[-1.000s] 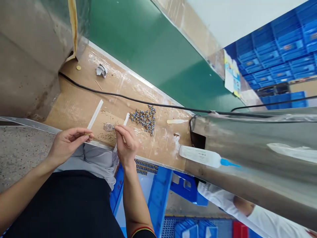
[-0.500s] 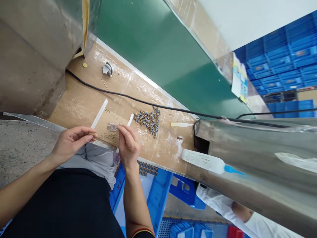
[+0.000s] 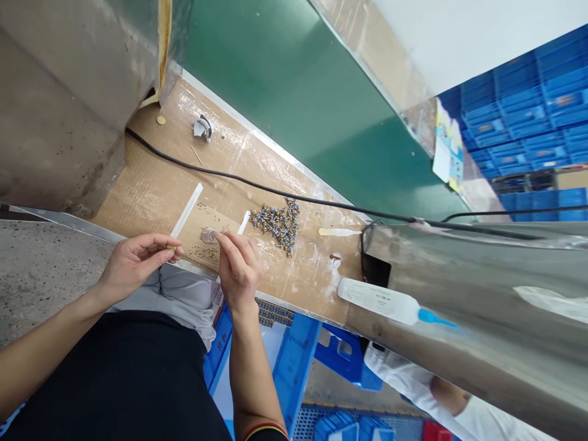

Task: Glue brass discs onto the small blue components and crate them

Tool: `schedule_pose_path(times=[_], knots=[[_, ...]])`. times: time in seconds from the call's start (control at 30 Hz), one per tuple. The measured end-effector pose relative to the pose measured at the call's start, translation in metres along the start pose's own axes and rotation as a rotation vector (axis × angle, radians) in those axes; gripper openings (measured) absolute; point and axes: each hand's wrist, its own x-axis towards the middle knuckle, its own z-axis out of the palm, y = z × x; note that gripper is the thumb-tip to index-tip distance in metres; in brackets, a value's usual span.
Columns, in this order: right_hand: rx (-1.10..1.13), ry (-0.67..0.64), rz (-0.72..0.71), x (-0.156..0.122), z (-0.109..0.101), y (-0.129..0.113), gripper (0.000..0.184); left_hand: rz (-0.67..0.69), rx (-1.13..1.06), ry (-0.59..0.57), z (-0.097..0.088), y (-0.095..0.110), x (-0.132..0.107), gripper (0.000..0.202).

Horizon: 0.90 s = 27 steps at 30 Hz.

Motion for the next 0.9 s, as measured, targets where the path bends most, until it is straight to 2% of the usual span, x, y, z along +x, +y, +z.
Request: schedule_pose_path(times=[0.2,0.43,0.6,0.9], knots=[[0.014,0.026,0.012,0.0016,-0.0001,-0.0023,0.026,0.01,-0.017,-0.002,-0.0006,-0.0005,0.0005,0.027],[0.048,0.064,0.082,0.0023,-0.0001,-0.005,0.021,0.0,-0.029,-0.013,-0.0022,-0.004,0.0007,0.041],[0.049,0.034,0.063,0.0018,0.0025,-0.0037,0.024,-0.006,-0.036,-0.013,-0.0026,-0.0031,-0.0002,0.042],[-0.037,0.102,0.047,0.0033,-0.0005,-0.0062,0.023,-0.008,-0.038,-0.015,-0.0037,-0.0047,-0.0002,0.042]])
